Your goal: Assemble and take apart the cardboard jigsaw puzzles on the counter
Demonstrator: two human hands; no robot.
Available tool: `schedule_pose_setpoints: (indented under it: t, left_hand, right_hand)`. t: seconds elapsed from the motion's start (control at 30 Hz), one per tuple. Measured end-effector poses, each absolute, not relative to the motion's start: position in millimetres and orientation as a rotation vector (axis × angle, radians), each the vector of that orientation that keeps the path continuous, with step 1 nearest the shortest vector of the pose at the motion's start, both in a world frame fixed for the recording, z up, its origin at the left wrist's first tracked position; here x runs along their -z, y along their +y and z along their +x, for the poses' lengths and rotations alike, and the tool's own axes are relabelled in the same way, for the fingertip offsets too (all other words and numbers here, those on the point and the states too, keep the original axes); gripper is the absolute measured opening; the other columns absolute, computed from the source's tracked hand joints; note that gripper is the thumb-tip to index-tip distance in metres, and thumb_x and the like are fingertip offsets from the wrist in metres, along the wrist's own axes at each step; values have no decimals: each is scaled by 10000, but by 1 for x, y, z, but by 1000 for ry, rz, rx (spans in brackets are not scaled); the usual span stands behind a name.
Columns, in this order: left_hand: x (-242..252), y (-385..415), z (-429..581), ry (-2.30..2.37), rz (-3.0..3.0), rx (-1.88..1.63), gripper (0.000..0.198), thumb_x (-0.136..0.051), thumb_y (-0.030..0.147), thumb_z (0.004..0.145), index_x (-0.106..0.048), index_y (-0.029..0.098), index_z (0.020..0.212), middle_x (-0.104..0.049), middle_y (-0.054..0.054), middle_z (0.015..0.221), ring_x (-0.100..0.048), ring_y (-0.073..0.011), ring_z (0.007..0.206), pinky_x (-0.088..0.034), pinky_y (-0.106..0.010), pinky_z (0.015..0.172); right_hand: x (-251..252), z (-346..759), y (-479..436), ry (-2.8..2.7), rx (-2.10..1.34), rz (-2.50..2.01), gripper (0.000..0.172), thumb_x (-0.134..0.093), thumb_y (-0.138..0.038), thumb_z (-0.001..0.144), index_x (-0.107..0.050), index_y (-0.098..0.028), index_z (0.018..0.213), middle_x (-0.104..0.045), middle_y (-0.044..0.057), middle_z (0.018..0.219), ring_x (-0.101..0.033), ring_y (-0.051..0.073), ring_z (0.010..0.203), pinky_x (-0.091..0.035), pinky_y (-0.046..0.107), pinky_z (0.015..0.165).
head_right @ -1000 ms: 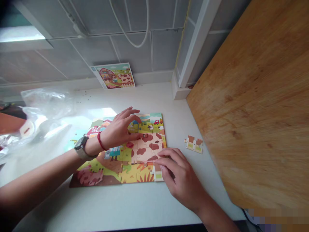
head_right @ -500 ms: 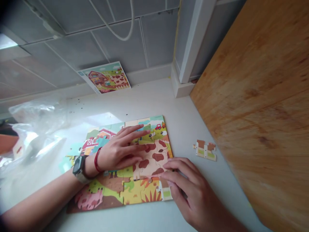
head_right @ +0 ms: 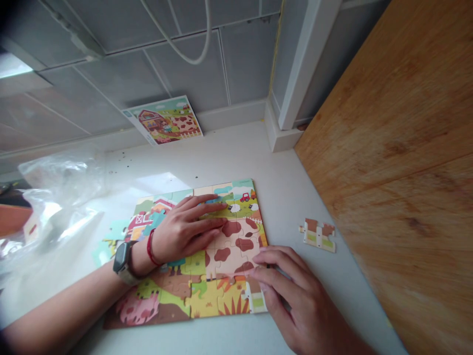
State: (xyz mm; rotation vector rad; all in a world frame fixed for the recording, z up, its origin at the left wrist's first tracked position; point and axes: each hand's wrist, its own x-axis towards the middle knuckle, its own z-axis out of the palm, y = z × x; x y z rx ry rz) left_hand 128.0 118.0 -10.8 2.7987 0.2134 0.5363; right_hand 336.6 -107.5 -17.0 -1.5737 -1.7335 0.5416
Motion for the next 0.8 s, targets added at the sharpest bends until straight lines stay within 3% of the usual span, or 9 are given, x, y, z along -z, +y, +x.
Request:
schedule_pose_setpoints:
  t: [0.3,0.5,0.8]
  left_hand:
    - [10,115,130,227,2791,-497,236,-556,338,1018,-743,236,1120,-714,-63,1268,-587,-275,1279,-534,-479,1016]
    - [-8,112,105,302,2827,-460,268,-556,307,1010,-682,221,1231,-618,-100,1418,-503,-316,1385,-526,-546,1051]
    - [-26,56,-18,705,2675,-523,256,-573,245,1001,-673,245,1237,-700,-90,1269,-606,-261,1259,-523,-526,1080]
  right_hand:
    - [15,334,-105,-1700,-549,-1572,274,-554,-121,937,-718,-273,1094,-686,57,1167,-640,208,1142,-560,295,965]
    - [16,332,-104,-1699,-509,-1554,234,-542,-162,967,-725,-264,1072,-683,64,1147,-644,205,1111,-560,318,961]
    - [15,331,-102,-1704,-459,-1532,216,-549,-216,973,-759,-255,1008,-700,62,1098,-656,215,1066,-569,358,928]
